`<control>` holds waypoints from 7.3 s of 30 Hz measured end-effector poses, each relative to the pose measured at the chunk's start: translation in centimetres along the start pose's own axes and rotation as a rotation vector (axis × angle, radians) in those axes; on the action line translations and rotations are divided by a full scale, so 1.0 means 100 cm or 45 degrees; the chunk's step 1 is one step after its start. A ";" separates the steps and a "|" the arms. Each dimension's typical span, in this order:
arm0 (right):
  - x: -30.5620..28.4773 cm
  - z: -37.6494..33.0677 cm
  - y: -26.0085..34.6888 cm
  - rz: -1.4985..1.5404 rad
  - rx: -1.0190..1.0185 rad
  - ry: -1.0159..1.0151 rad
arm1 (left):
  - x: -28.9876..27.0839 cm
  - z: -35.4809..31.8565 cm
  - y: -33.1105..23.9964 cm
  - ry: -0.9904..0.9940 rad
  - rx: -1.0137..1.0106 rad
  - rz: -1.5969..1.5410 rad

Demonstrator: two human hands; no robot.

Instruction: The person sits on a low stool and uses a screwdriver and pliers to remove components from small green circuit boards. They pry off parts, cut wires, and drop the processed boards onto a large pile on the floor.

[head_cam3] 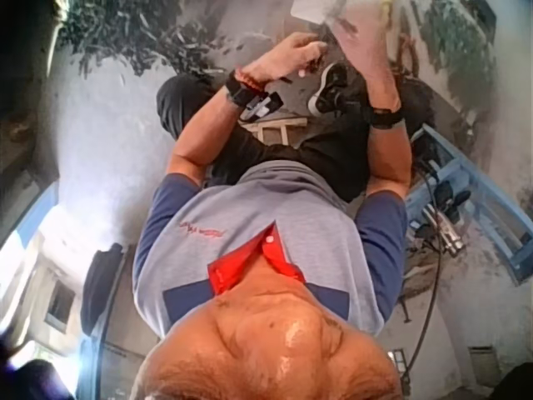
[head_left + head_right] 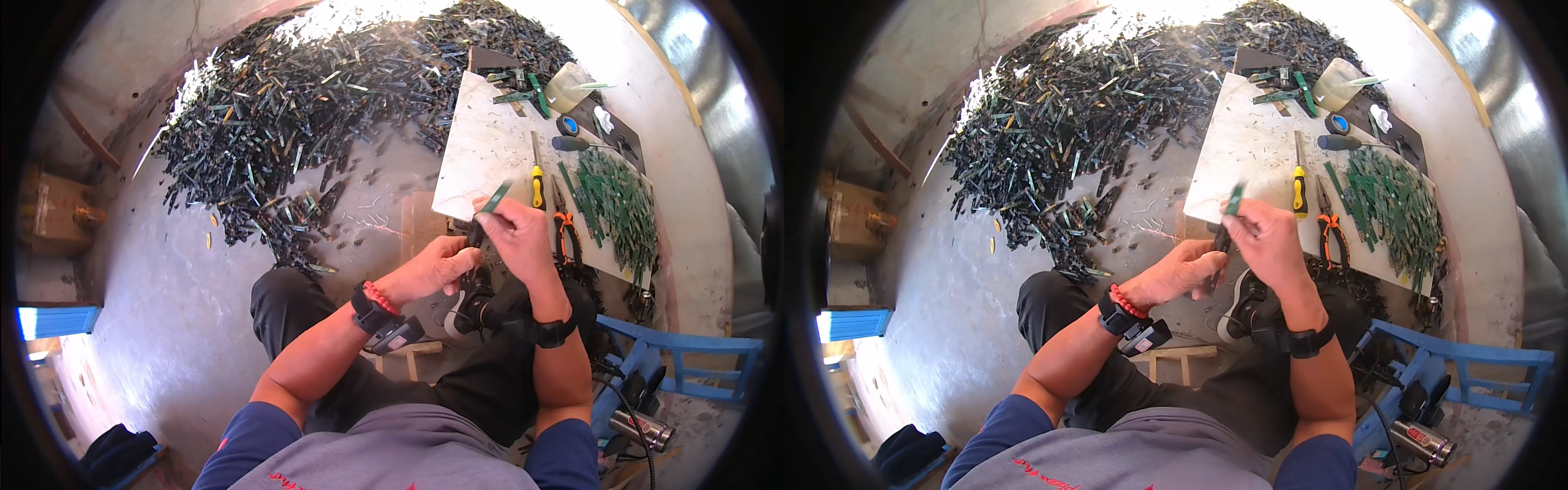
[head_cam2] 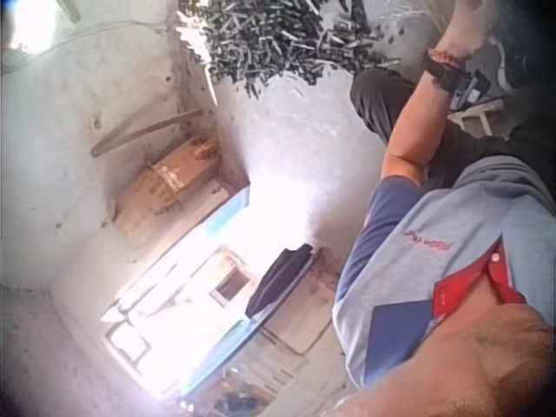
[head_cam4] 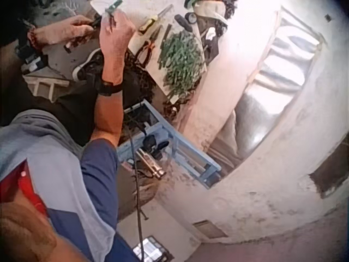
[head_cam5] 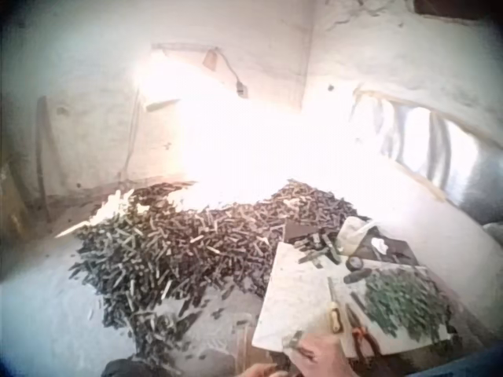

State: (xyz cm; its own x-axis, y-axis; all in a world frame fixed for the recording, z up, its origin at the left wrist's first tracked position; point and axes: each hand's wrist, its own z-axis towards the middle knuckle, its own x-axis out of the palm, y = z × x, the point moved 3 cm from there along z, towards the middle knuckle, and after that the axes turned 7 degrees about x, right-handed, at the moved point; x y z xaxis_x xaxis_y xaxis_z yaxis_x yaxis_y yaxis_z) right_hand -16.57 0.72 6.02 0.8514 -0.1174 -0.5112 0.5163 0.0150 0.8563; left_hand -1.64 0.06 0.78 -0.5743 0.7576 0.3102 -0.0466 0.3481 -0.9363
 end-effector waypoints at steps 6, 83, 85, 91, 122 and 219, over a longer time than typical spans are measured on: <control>0.010 -0.013 0.017 -0.470 -0.674 -0.056 | 0.002 -0.006 0.003 0.024 -0.039 -0.289; -0.058 -0.174 -0.071 0.851 0.679 0.082 | 0.048 -0.097 0.166 -0.579 -0.440 -0.150; -0.023 -0.161 -0.065 0.810 0.698 0.341 | 0.046 -0.098 0.159 -0.653 -0.408 -0.213; 0.038 -0.153 -0.071 0.579 0.757 0.696 | 0.039 -0.106 0.144 -0.726 -0.313 -0.407; 0.055 -0.150 -0.084 1.397 0.887 0.627 | 0.063 -0.106 0.114 -0.344 -0.117 -0.108; 0.029 -0.177 -0.073 -0.707 0.447 0.557 | 0.050 -0.111 0.123 -0.609 -0.084 -0.175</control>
State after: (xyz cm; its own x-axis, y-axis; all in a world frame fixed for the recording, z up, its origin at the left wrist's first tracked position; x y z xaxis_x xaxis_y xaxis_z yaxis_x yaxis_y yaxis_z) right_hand -16.24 17.83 -2.99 0.4741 0.3866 -0.7911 0.8793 -0.2542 0.4027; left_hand 4.04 14.26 -7.39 -0.8777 0.3695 0.3052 -0.1053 0.4726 -0.8750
